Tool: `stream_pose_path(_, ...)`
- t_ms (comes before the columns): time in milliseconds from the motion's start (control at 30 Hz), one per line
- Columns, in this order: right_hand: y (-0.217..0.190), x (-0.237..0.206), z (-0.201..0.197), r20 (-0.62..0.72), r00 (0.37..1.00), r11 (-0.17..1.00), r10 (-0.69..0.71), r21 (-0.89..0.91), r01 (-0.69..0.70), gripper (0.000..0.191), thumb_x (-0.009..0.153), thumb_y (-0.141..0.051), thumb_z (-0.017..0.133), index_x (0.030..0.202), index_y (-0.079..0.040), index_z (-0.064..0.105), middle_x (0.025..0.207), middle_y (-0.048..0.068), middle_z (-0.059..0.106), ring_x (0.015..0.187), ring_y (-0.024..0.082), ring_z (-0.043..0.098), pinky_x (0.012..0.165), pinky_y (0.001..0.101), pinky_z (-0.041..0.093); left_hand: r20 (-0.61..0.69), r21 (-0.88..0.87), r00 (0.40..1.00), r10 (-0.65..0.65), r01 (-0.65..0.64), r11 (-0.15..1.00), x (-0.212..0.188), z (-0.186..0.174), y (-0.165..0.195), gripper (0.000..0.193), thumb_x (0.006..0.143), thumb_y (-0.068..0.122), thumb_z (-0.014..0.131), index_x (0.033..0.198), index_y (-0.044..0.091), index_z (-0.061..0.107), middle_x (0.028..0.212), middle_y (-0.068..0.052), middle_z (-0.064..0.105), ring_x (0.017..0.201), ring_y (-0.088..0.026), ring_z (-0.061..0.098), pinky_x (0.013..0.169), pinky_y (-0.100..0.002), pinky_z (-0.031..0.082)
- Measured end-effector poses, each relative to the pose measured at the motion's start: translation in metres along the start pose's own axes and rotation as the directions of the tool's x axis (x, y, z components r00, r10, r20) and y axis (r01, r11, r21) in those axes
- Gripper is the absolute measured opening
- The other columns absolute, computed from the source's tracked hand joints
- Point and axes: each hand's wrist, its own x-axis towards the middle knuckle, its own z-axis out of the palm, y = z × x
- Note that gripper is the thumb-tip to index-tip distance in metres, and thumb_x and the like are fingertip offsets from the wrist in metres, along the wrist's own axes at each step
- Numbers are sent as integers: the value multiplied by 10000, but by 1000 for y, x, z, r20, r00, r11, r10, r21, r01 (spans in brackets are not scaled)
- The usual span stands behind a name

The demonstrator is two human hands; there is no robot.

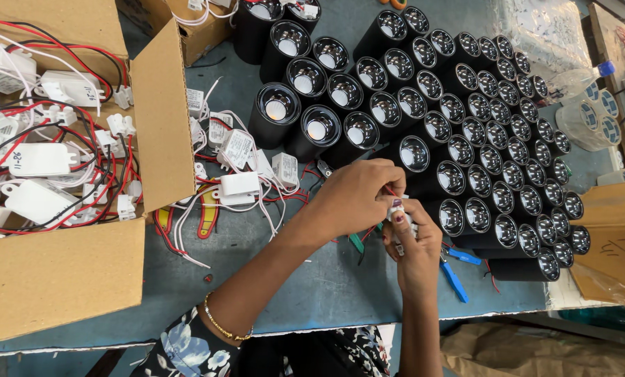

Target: The person takes LED driver units with red and black wires from a cardboard box, connects the wire ends into white connector blocks, and uses pliers to crimp or trim the wire ends. The wired connectors are attached to black cylindrical LED downlight housings arranged in rows on the work table.

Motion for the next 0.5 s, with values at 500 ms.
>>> stream_pose_path(500,-22,0,10,34,976,878,-215,-431,208,153,1027,-73,593,1157,-11,646,945,48,612,670,46,506,547,203,393,3,-4,1000,-1,1,1000,1,5,-3,52,838,114,660,871,73,659,900,-50,686,819,-253,709,698,-409,532)
